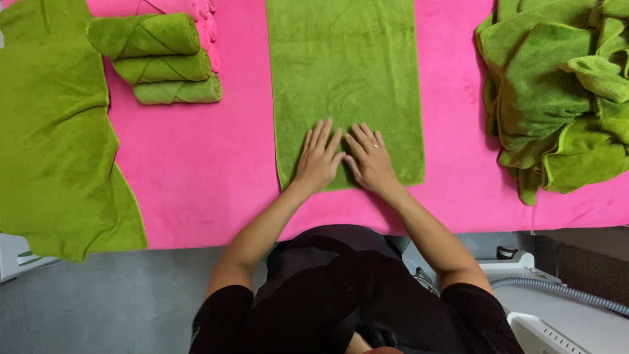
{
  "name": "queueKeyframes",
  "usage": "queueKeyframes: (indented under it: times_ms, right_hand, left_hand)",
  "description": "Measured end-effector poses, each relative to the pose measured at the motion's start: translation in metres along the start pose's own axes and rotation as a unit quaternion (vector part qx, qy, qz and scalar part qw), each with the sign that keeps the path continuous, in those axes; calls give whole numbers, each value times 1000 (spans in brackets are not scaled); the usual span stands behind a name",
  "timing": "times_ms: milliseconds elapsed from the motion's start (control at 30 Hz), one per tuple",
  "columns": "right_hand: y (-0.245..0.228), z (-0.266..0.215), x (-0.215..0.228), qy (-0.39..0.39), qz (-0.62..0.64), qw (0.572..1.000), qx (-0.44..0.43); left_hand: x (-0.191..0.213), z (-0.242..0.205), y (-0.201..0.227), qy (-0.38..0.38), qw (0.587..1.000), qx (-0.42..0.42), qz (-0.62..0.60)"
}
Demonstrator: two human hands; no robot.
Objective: Folding and rolling green towels on a treatment table
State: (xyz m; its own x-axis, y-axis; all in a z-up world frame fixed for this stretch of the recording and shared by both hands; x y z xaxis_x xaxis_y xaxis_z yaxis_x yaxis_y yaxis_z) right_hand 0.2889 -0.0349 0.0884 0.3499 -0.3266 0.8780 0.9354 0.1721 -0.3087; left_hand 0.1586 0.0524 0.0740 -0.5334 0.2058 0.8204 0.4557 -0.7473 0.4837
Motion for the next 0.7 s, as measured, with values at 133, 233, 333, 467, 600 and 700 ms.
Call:
queueKeyframes:
  times_ms: [133, 233, 333, 467, 600, 700]
  right_hand:
    - [26, 19, 12, -100, -50, 990, -85]
    - [70, 26, 31, -122, -36, 971, -201]
    - [113, 36, 30, -66, -70, 971, -219]
    - [138, 85, 8, -32, -84, 979, -182]
    - [156, 137, -10, -109, -44, 982, -149]
    - [180, 163, 10, -145, -64, 959, -235]
  left_hand:
    - [6, 26, -22, -93, 983, 128, 97]
    - [14, 39, -55, -98, 954, 265, 99]
    - [9, 67, -78, -21, 930, 325, 172]
    - [1, 129, -74, -30, 951, 271, 144]
    - [-25, 169, -89, -164, 953, 179, 181]
    - [-12, 189, -113, -176, 931, 251, 201]
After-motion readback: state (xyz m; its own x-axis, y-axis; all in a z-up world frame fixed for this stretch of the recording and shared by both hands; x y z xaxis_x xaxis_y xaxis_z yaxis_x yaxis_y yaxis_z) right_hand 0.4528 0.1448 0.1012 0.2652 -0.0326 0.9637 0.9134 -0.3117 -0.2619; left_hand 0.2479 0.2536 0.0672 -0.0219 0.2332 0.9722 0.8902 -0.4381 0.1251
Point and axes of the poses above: each hand's wrist, its own z-axis towards the middle knuckle, its own x-axis out of the back of the hand, y = z × x, the point moved 5 cm from there along z, towards the middle knuckle, and after that the axes turned 7 degrees about x, right-handed, at the moved point
